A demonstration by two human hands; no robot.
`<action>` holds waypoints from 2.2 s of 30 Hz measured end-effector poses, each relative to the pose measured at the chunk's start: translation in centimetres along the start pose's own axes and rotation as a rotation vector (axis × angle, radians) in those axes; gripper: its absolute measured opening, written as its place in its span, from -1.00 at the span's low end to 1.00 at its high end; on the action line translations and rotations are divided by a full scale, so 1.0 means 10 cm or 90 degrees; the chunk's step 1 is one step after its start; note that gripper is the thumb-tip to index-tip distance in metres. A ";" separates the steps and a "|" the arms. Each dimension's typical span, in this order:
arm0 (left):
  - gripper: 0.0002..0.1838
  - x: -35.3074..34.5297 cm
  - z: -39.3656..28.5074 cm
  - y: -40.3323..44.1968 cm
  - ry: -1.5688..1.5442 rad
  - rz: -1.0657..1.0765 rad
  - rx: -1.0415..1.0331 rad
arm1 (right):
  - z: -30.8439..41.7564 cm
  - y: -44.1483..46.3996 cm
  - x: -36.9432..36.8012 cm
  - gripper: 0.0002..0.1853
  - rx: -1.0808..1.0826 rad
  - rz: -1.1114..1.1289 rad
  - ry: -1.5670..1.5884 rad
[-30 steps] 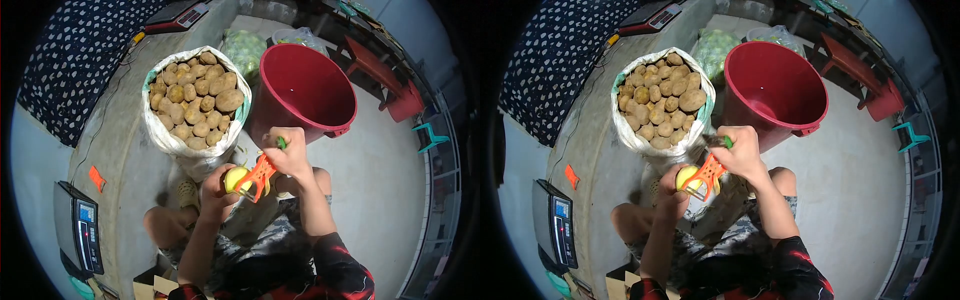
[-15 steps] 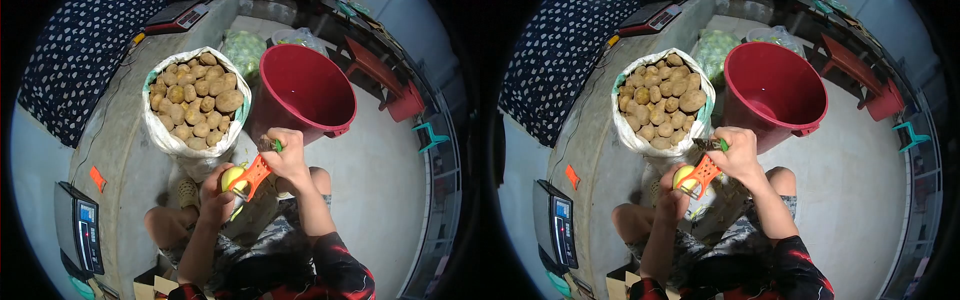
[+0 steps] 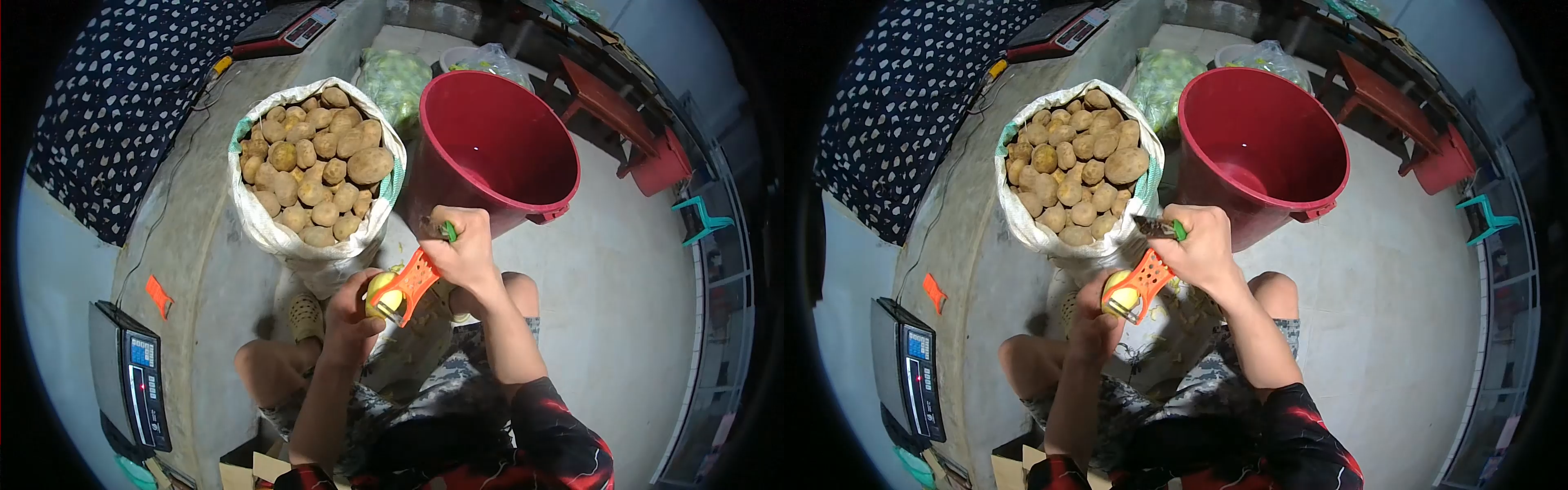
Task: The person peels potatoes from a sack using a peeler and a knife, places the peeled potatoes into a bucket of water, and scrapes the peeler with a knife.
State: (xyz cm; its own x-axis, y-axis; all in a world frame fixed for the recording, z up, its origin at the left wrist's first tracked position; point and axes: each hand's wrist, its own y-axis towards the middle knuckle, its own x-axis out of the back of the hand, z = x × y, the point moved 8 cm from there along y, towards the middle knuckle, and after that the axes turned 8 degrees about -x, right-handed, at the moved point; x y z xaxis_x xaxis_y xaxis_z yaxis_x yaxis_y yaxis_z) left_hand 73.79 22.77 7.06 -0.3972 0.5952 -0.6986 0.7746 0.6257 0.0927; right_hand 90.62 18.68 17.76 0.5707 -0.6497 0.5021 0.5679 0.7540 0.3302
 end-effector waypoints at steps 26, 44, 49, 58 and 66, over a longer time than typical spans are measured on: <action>-0.08 0.03 -0.03 -0.08 0.009 -0.008 0.023 | 0.01 -0.05 -0.02 -0.78 0.055 0.002 -0.004; -0.06 -0.10 -0.12 -0.09 -0.130 0.021 -0.019 | -0.87 0.06 -0.30 -0.71 -0.219 0.064 0.172; -0.06 -0.01 -0.14 -0.08 0.029 -0.047 -0.069 | -0.01 -0.05 -0.05 -0.71 0.050 0.005 0.012; -0.09 -0.03 -0.15 -0.10 -0.070 -0.042 -0.027 | -0.64 0.05 -0.25 -0.71 -0.217 0.056 0.159; -0.14 0.04 -0.06 -0.13 -0.180 -0.038 -0.032 | -0.81 0.13 -0.18 -0.71 -0.131 -0.040 0.076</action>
State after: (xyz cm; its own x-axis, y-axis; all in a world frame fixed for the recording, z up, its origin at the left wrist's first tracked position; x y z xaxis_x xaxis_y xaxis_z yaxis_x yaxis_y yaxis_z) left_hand 72.35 22.45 7.08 -0.2826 0.3973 -0.8731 0.7264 0.6831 0.0757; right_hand 95.12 20.06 10.77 0.5893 -0.7112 0.3833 0.7065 0.6837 0.1826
